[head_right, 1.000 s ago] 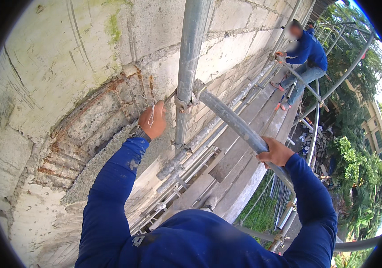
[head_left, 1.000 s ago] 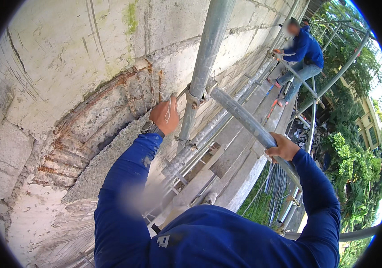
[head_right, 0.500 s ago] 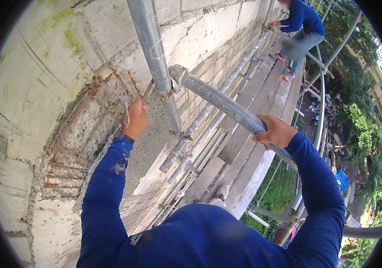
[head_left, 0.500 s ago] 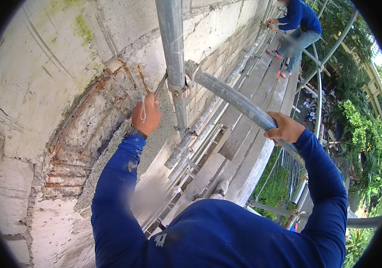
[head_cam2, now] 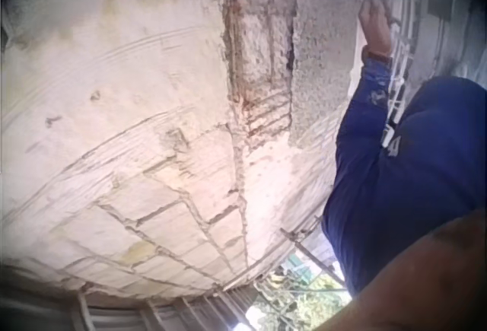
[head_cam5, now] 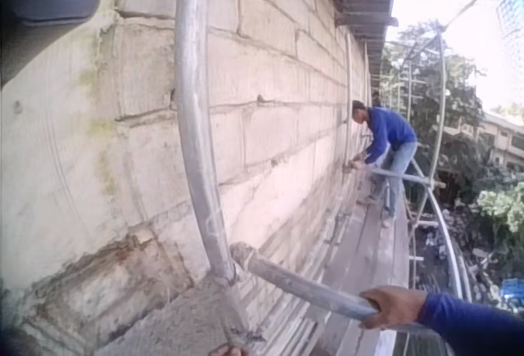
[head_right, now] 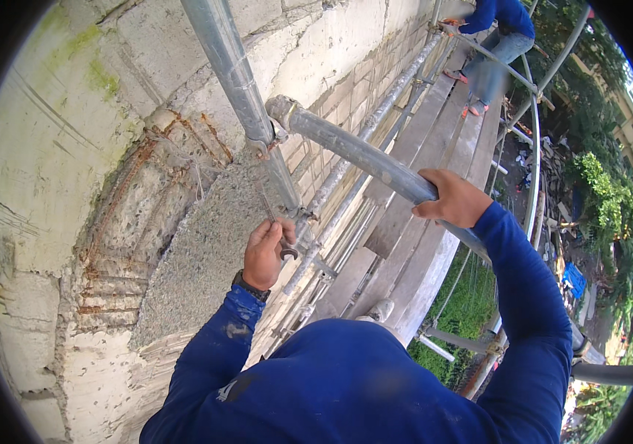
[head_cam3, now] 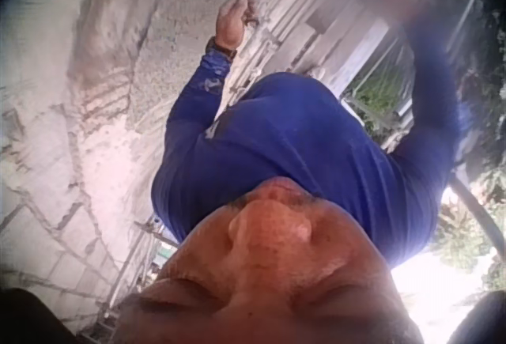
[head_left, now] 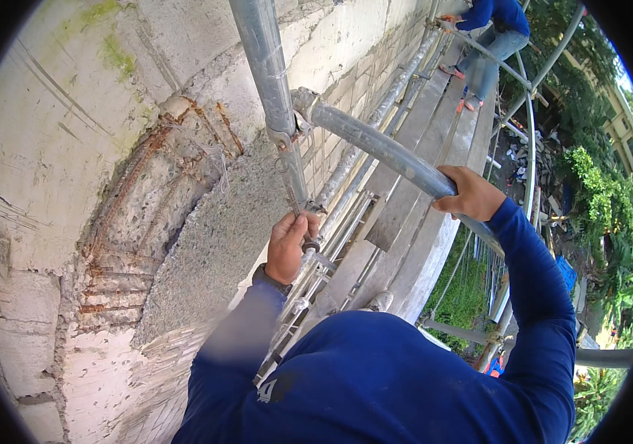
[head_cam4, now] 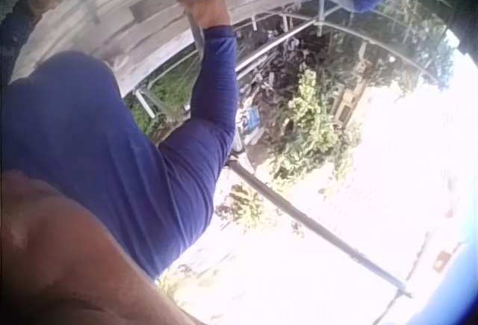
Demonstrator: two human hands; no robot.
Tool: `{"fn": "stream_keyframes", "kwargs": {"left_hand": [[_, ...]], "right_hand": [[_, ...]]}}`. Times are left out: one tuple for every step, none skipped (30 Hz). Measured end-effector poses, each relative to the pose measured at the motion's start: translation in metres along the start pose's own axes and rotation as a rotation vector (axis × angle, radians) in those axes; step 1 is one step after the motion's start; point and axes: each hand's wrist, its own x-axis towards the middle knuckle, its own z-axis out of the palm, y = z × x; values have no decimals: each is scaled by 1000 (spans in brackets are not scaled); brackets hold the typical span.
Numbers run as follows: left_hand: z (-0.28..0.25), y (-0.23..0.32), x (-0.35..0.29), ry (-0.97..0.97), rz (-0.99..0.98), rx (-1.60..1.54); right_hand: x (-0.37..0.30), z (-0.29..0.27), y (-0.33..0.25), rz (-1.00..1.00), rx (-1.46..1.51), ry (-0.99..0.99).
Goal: The person uses a spanner to tighten couplers on metal scaffolding poles attached to a building wall. They systematically secure horizontal and vertical joints, ensuring the structure is stable while working at height.
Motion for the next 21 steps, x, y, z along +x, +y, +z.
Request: {"fn": "stream_keyframes", "kwargs": {"left_hand": [[15, -8, 3, -85, 82, -6], [33, -4, 7, -127, 91, 13], [53, 11, 12, -174, 100, 34], [68, 25, 17, -223, 110, 58], [78, 35, 23, -236, 93, 25], [92, 43, 31, -266, 78, -9], [105, 50, 39, -300, 61, -44], [114, 59, 43, -292, 23, -111], [121, 58, 50, -298, 5, -318], [130, 62, 58, -321, 41, -434], [137, 66, 65, -337, 70, -547], [144, 68, 71, -325, 61, -574], [152, 70, 78, -312, 53, -603], [159, 71, 83, -290, 48, -630], [168, 71, 87, -296, 42, -627], [177, 70, 90, -302, 38, -625], [185, 69, 94, -299, 38, -617], [192, 67, 97, -301, 46, -573], [198, 65, 101, -292, 69, -487], [203, 63, 105, -287, 84, -396], [207, 61, 108, -279, 95, -302]], "right_hand": [[0, 1, 2, -67, -74, 59], [-1, 3, 6, -134, -146, 120], [-2, 5, 10, -201, -216, 185], [-4, 7, 11, -164, -197, 213], [-5, 7, 8, -160, -180, 202], [-8, 5, 5, -148, -164, 207], [-9, 3, 3, -132, -148, 212], [-7, 2, 7, -167, -153, 225], [-6, 3, 11, -224, -126, 257], [-3, 2, 13, -295, -92, 288], [-1, 2, 14, -369, -51, 312], [0, 2, 15, -467, -37, 379], [0, 1, 18, -566, -25, 443], [2, 1, 19, -671, -13, 500], [1, 1, 22, -689, 56, 526], [0, 0, 25, -708, 123, 550], [1, 1, 27, -734, 196, 568], [-2, 1, 24, -735, 294, 597], [-5, 0, 25, -695, 322, 587], [-8, 0, 29, -650, 356, 582], [-9, 1, 32, -602, 397, 574]]}}
